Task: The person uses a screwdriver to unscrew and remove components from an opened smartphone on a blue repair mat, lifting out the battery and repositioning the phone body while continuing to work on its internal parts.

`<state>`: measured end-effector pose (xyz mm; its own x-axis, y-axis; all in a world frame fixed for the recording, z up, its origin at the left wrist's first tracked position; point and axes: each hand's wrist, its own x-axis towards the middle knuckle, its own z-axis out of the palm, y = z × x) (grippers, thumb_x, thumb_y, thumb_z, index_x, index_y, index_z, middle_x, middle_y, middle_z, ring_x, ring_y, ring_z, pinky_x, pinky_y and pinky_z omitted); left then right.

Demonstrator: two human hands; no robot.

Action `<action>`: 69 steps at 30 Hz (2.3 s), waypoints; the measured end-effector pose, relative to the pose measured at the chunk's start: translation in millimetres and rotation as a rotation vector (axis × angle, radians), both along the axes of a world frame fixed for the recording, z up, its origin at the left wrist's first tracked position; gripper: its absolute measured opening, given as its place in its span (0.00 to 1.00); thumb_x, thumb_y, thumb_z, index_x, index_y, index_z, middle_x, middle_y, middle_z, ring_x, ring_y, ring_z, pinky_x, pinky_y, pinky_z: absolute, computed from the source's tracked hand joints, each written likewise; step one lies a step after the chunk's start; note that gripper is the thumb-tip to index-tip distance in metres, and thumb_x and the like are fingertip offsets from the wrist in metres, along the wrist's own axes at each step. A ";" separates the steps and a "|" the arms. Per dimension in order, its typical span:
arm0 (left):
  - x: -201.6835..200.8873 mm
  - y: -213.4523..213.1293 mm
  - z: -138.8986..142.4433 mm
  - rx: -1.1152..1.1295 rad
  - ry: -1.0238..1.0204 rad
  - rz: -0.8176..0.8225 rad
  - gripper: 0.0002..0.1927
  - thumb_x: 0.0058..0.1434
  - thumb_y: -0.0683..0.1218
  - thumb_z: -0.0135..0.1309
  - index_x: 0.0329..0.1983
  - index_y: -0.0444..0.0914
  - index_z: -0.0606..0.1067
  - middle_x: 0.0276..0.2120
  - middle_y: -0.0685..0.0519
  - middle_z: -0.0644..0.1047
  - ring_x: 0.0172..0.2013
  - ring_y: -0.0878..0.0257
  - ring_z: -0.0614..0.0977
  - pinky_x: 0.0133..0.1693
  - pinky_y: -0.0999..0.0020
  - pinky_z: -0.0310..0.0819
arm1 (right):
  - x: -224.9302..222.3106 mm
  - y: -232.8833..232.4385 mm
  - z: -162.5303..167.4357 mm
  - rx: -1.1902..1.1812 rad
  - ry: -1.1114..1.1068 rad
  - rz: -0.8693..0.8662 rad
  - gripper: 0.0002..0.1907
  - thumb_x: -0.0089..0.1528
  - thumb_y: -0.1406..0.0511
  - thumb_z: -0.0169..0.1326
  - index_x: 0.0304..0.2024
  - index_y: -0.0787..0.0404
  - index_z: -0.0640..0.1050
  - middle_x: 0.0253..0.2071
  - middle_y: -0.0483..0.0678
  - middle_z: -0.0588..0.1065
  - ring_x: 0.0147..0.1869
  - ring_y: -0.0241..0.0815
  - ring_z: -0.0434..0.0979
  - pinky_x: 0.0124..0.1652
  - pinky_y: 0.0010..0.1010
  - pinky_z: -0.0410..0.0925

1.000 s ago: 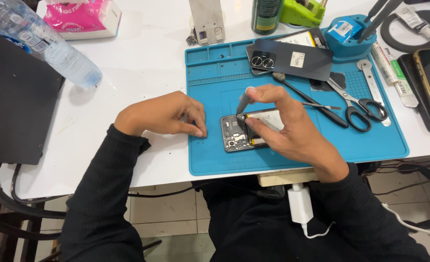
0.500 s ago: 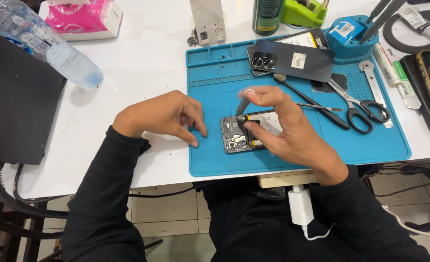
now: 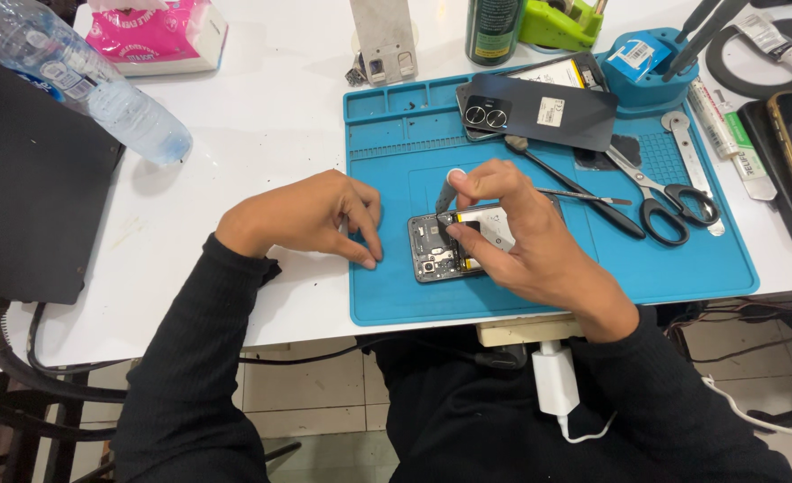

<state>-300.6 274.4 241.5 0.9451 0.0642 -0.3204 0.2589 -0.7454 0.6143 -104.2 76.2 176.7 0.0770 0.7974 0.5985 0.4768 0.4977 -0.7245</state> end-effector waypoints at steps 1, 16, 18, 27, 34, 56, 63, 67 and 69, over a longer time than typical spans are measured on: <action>0.5 0.2 -0.5 -0.009 0.002 0.005 0.09 0.47 0.47 0.71 0.33 0.46 0.88 0.26 0.59 0.77 0.26 0.66 0.74 0.30 0.70 0.72 | 1.1 0.0 0.0 0.041 -0.027 -0.017 0.28 0.63 0.77 0.61 0.60 0.55 0.66 0.52 0.50 0.73 0.56 0.44 0.78 0.56 0.35 0.71; 1.0 6.3 -10.6 -0.030 -0.063 0.019 0.10 0.55 0.50 0.66 0.27 0.39 0.81 0.26 0.58 0.79 0.24 0.67 0.75 0.29 0.70 0.69 | 1.5 1.5 -9.7 0.140 -0.058 -0.132 0.26 0.66 0.79 0.58 0.58 0.57 0.61 0.52 0.55 0.79 0.53 0.47 0.85 0.48 0.33 0.78; 2.2 5.6 -12.5 -0.020 -0.061 0.032 0.11 0.53 0.51 0.67 0.26 0.39 0.80 0.24 0.58 0.79 0.24 0.67 0.74 0.29 0.71 0.69 | 1.1 0.6 -10.5 0.145 -0.057 -0.148 0.26 0.65 0.79 0.58 0.58 0.57 0.61 0.52 0.56 0.79 0.54 0.48 0.85 0.50 0.34 0.78; 5.2 9.0 -27.6 -0.071 -0.280 0.198 0.10 0.57 0.50 0.65 0.30 0.38 0.82 0.24 0.59 0.79 0.25 0.70 0.73 0.29 0.71 0.68 | -0.9 0.4 -13.3 0.239 0.042 -0.121 0.28 0.66 0.81 0.56 0.59 0.57 0.59 0.50 0.57 0.77 0.59 0.54 0.83 0.51 0.37 0.77; 21.2 2.1 -52.5 -0.503 -0.351 0.540 0.18 0.66 0.58 0.56 0.32 0.39 0.78 0.24 0.62 0.76 0.22 0.75 0.69 0.23 0.78 0.61 | 0.5 1.4 -14.5 0.363 0.028 -0.119 0.31 0.64 0.82 0.59 0.56 0.57 0.56 0.48 0.61 0.75 0.57 0.56 0.83 0.50 0.36 0.80; 29.0 -5.7 -56.4 -0.599 -0.265 0.585 0.23 0.66 0.62 0.53 0.25 0.42 0.74 0.21 0.61 0.72 0.18 0.75 0.65 0.19 0.78 0.55 | 3.3 1.2 -14.4 0.365 -0.017 -0.166 0.30 0.64 0.82 0.59 0.55 0.57 0.56 0.49 0.62 0.75 0.59 0.58 0.83 0.52 0.37 0.80; 27.5 -4.5 -59.0 -0.545 -0.253 0.574 0.22 0.66 0.61 0.53 0.26 0.41 0.75 0.22 0.62 0.73 0.19 0.74 0.66 0.20 0.77 0.59 | 3.0 0.8 -13.7 0.362 -0.009 -0.159 0.30 0.64 0.82 0.59 0.56 0.56 0.56 0.51 0.63 0.76 0.59 0.57 0.83 0.51 0.36 0.80; 26.4 -7.2 -56.5 -0.370 -0.372 0.434 0.19 0.67 0.59 0.57 0.34 0.38 0.80 0.24 0.61 0.75 0.25 0.74 0.69 0.28 0.77 0.65 | 3.6 -1.0 -14.7 0.363 -0.002 -0.174 0.30 0.64 0.82 0.60 0.57 0.57 0.58 0.48 0.60 0.76 0.58 0.56 0.84 0.50 0.36 0.80; 22.5 -4.5 -50.0 -0.189 -0.443 0.335 0.19 0.67 0.57 0.57 0.35 0.38 0.82 0.27 0.60 0.76 0.27 0.72 0.69 0.29 0.74 0.66 | 3.1 -0.7 -15.2 0.340 -0.016 -0.179 0.30 0.64 0.82 0.61 0.57 0.57 0.60 0.46 0.58 0.77 0.57 0.57 0.84 0.48 0.35 0.80</action>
